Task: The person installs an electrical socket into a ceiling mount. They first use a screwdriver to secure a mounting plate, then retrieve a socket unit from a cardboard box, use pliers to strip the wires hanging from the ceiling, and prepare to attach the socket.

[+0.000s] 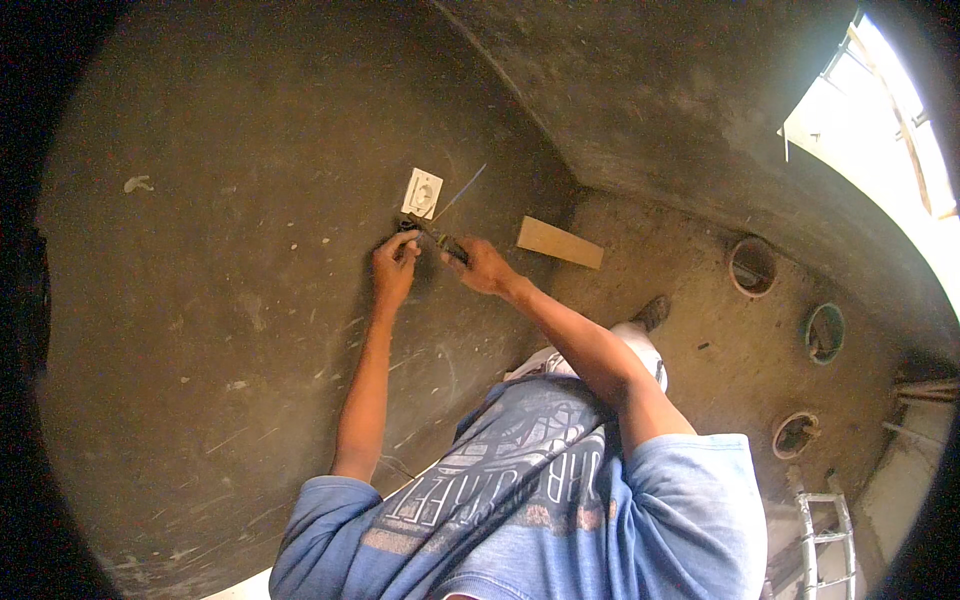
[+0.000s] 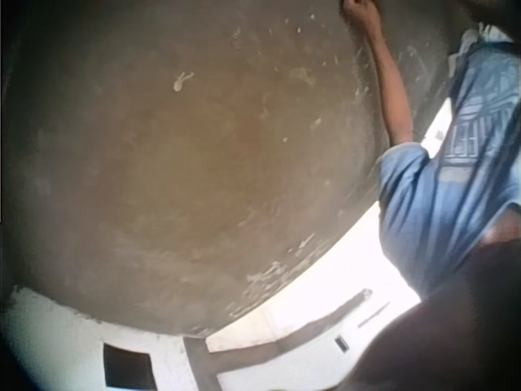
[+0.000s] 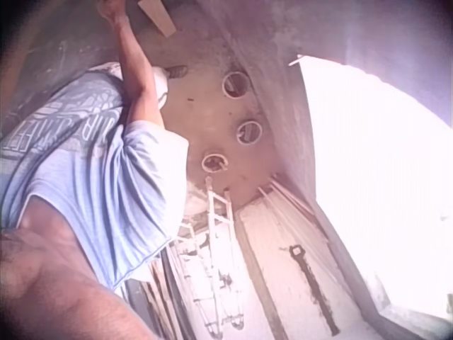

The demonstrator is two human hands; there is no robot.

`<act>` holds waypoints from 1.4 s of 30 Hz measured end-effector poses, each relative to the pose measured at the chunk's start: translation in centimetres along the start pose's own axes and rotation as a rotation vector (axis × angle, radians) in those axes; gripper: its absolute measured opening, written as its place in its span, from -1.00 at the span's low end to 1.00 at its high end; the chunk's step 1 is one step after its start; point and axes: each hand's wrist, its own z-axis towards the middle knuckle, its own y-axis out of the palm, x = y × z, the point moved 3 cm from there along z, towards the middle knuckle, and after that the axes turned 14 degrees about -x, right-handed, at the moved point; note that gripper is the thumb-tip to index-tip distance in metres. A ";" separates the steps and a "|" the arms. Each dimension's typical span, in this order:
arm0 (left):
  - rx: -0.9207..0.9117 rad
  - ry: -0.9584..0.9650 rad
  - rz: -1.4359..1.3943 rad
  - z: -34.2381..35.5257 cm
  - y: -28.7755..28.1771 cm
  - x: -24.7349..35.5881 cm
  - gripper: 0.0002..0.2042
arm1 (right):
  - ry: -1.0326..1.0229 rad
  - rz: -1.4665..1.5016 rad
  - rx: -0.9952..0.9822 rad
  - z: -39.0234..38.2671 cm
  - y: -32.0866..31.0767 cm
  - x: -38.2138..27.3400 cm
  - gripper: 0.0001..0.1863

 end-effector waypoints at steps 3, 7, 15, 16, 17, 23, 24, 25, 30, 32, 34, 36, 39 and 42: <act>0.058 0.049 0.182 0.8 -1.0 3.2 -0.77 | 0.060 -0.069 -0.020 -0.2 -0.2 0.0 -0.62; -0.103 0.269 0.298 5.7 -0.6 6.8 -0.73 | 0.064 -0.052 0.026 -0.2 0.3 -1.4 -0.64; -0.714 0.047 0.384 14.1 2.7 4.6 -0.81 | 0.063 -0.211 0.062 0.0 0.8 -0.5 -0.65; -0.705 0.080 0.278 14.9 2.6 4.8 -0.80 | 0.060 -0.300 0.164 -0.2 0.6 -0.1 -0.66; -0.696 0.110 0.173 15.4 2.4 4.9 -0.78 | 0.057 -0.389 0.265 -0.5 0.5 0.2 -0.67; -0.531 0.377 -0.308 14.3 1.5 11.0 -0.81 | 0.163 -0.345 0.555 -8.1 -1.5 4.1 -0.67; -0.506 0.387 -0.349 13.6 1.5 11.4 -0.81 | 0.285 -0.279 0.526 -10.2 -1.4 4.7 -0.62; -0.535 0.420 -0.321 12.9 2.8 12.0 -0.81 | 0.348 -0.343 0.508 -13.0 -1.9 7.3 -0.61; -0.880 0.355 -0.393 3.9 16.4 11.8 -0.79 | 0.963 -0.511 0.230 -33.2 -1.2 18.7 -0.65; -1.049 0.306 -0.368 -0.3 22.8 10.3 -0.82 | 1.087 -0.414 0.276 -41.3 0.9 19.7 -0.70; -1.195 0.524 -0.179 -4.3 28.5 8.8 -0.79 | 1.273 -0.243 0.297 -47.1 4.1 16.6 -0.65; -1.351 0.093 -0.477 -12.1 32.3 11.0 -0.74 | 1.297 -0.078 0.483 -52.7 8.6 11.5 -0.64; -1.615 0.165 -0.387 -18.5 36.2 17.1 -0.67 | 1.377 -0.043 0.556 -58.7 12.9 11.0 -0.61; -1.706 0.414 -0.327 -26.0 39.7 26.5 -0.73 | 1.358 0.040 0.723 -62.1 17.1 13.9 -0.63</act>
